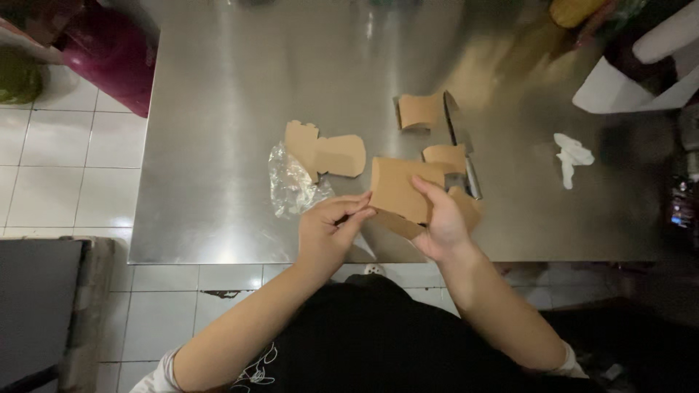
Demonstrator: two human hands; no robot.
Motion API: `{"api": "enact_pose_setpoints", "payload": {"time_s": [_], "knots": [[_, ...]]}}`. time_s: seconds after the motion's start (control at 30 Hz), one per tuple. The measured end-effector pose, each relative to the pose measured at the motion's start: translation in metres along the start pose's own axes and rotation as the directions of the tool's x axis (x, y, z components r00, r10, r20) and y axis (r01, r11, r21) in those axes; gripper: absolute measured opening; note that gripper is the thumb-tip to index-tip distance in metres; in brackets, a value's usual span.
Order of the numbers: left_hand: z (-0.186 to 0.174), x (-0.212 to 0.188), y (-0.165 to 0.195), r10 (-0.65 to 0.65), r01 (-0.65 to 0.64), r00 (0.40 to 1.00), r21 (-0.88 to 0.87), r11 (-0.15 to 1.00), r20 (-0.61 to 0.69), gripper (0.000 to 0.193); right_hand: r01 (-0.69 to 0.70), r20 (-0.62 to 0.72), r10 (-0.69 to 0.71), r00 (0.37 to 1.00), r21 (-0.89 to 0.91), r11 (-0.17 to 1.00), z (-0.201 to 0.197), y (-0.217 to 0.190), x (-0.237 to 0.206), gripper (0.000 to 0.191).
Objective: The person stirs cooked rice in a rice cooker, then moves to a stainless steel table and assembles flat cardboard pieces into small boxes by hand. The person folds and interlocks the cardboard tabs to form the box shape.
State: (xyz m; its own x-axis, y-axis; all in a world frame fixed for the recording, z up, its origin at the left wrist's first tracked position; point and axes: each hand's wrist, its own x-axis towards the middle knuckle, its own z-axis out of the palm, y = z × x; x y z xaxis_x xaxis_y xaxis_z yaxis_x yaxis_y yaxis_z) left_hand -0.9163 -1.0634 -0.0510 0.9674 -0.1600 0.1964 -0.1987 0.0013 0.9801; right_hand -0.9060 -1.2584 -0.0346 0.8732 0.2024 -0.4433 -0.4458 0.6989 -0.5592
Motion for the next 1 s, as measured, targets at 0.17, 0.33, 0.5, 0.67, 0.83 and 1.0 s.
{"api": "enact_pose_setpoints", "payload": {"time_s": [0.17, 0.33, 0.5, 0.67, 0.83, 1.0], "knots": [[0.034, 0.017, 0.016, 0.461, -0.451, 0.871, 0.651, 0.611, 0.170, 0.075, -0.136, -0.248, 0.058, 0.967, -0.312, 0.940, -0.020, -0.032, 0.001, 0.037], [0.074, 0.027, 0.009, 0.279, -0.501, 0.859, 0.594, 0.630, 0.429, 0.086, -0.174, -0.046, 0.168, 0.985, -0.283, 0.943, -0.057, -0.053, -0.007, 0.040], [0.112, 0.037, -0.005, -0.222, 0.227, 0.962, -0.009, 0.974, 0.160, 0.066, -0.059, 0.341, 0.138, 0.930, -0.233, 0.971, -0.092, -0.095, -0.006, 0.049], [0.163, 0.037, -0.011, -0.205, 0.204, 0.978, -0.037, 0.978, -0.032, 0.065, 0.366, 0.429, 0.215, 0.877, -0.888, 0.277, -0.106, -0.109, -0.002, 0.051], [0.179, 0.045, -0.023, -0.566, 0.591, 0.784, 0.026, 0.806, -0.255, 0.062, 0.188, 0.427, 0.342, 0.837, -0.812, 0.553, -0.117, -0.121, 0.012, 0.056], [0.159, 0.048, -0.037, -0.766, 0.770, 0.585, -0.114, 0.628, -0.265, 0.069, 0.169, 0.145, -0.161, 0.976, -0.975, 0.142, -0.146, -0.149, 0.038, 0.059]]}}
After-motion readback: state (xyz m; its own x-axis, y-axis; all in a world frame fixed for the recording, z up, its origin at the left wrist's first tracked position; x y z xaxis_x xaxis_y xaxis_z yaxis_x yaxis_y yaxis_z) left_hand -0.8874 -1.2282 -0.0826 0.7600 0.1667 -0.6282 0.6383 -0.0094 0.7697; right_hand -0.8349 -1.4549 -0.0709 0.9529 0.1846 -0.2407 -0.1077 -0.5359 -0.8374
